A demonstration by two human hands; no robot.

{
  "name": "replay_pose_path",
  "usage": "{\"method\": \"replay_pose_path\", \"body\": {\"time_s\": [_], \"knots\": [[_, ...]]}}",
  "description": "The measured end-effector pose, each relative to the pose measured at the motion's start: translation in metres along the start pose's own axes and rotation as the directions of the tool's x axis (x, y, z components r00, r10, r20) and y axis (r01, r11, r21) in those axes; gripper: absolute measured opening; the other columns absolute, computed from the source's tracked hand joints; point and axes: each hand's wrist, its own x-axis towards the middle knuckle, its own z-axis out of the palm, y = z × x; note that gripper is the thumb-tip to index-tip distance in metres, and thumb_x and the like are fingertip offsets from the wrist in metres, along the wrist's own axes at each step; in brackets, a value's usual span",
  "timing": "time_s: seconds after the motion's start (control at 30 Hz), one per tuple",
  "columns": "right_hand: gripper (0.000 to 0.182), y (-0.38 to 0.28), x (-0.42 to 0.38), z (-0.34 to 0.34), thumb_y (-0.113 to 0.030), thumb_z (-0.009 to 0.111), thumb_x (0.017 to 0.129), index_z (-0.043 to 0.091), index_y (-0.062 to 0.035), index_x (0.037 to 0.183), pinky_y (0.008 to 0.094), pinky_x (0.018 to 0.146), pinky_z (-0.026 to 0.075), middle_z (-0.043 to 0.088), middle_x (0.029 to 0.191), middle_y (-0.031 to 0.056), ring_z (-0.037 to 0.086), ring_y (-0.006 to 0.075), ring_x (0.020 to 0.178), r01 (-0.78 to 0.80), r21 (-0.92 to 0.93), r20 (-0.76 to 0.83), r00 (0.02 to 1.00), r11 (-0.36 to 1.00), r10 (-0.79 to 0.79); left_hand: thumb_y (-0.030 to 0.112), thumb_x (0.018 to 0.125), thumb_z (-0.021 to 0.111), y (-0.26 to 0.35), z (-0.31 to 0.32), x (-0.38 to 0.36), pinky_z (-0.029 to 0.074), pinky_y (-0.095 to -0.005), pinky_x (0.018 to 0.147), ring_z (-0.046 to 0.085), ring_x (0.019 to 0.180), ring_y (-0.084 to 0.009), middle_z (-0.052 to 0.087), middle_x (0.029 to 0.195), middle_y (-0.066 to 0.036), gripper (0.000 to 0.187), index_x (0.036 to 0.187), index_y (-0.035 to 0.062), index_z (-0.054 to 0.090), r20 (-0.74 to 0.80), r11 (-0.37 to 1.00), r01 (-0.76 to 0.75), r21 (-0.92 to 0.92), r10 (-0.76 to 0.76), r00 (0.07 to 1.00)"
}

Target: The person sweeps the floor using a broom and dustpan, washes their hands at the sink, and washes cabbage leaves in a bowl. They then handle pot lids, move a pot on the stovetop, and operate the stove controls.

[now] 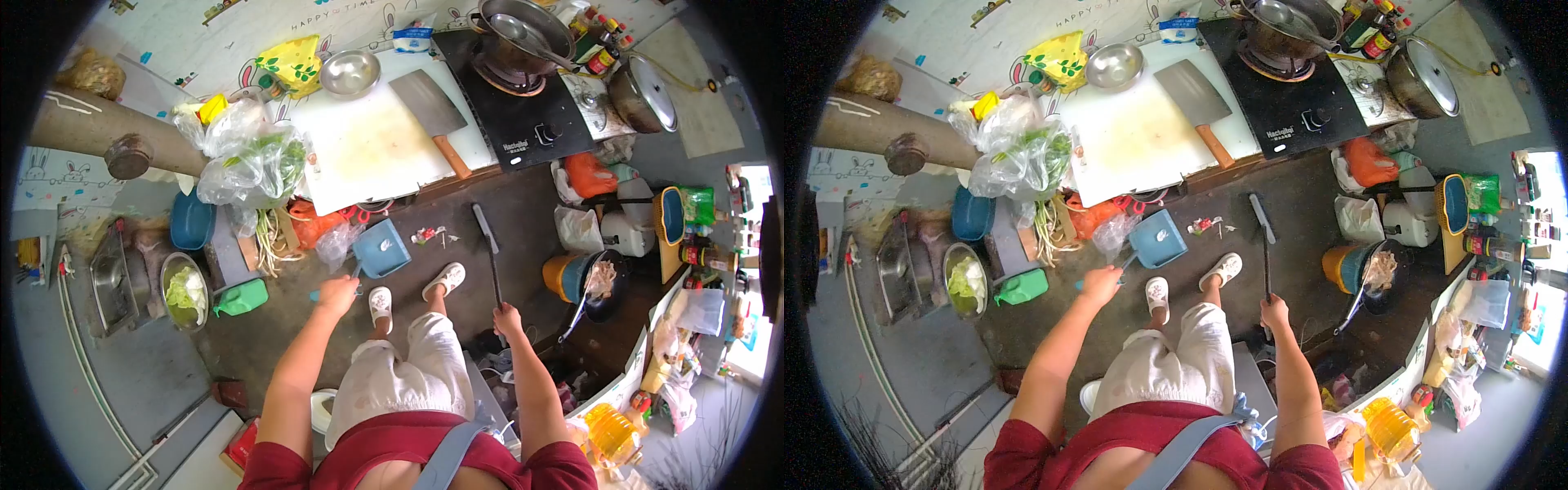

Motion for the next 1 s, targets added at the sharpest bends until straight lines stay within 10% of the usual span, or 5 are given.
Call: {"method": "replay_pose_path", "body": {"time_s": [0.37,0.67,1.0], "knots": [[0.027,-0.013,-0.035,0.125,-0.010,0.052,0.073,0.057,0.0010,0.098,0.0378,0.060,0.051,0.061,0.078,0.0221,0.064,0.0291,0.070,0.310,-0.410,0.170,0.950,0.858,-0.262,0.015,0.069,0.059,0.017,0.012,0.005,0.045,-0.0421,0.053,0.059,0.063,-0.0287,0.056,0.069,-0.011,0.011,0.077,0.0083,0.055,-0.090,0.999,-0.033,-0.005,0.032,0.995],[0.044,-0.030,-0.091,0.072,-0.007,0.049,0.082,0.042,-0.0044,0.126,0.0264,0.036,0.041,0.053,0.067,0.0050,0.045,0.0104,0.043,-0.003,-0.017,0.515,0.857,1.000,0.011,0.015,0.066,0.064,-0.001,0.012,-0.004,0.046,-0.0420,0.056,0.058,0.066,-0.0298,0.056,0.073,-0.010,0.018,0.080,0.0091,0.055,-0.060,1.000,0.014,-0.018,-0.015,0.998],[0.038,-0.036,-0.070,0.039,-0.005,0.050,0.080,0.046,0.0009,0.118,0.0289,0.036,0.039,0.050,0.057,0.0053,0.046,0.0130,0.039,0.138,-0.118,0.240,0.965,0.983,-0.107,0.018,0.068,0.065,-0.017,0.005,-0.024,0.047,-0.0424,0.060,0.059,0.071,-0.0308,0.058,0.080,-0.009,0.022,0.086,0.0104,0.055,-0.029,0.988,0.135,-0.080,-0.137,0.990]]}}
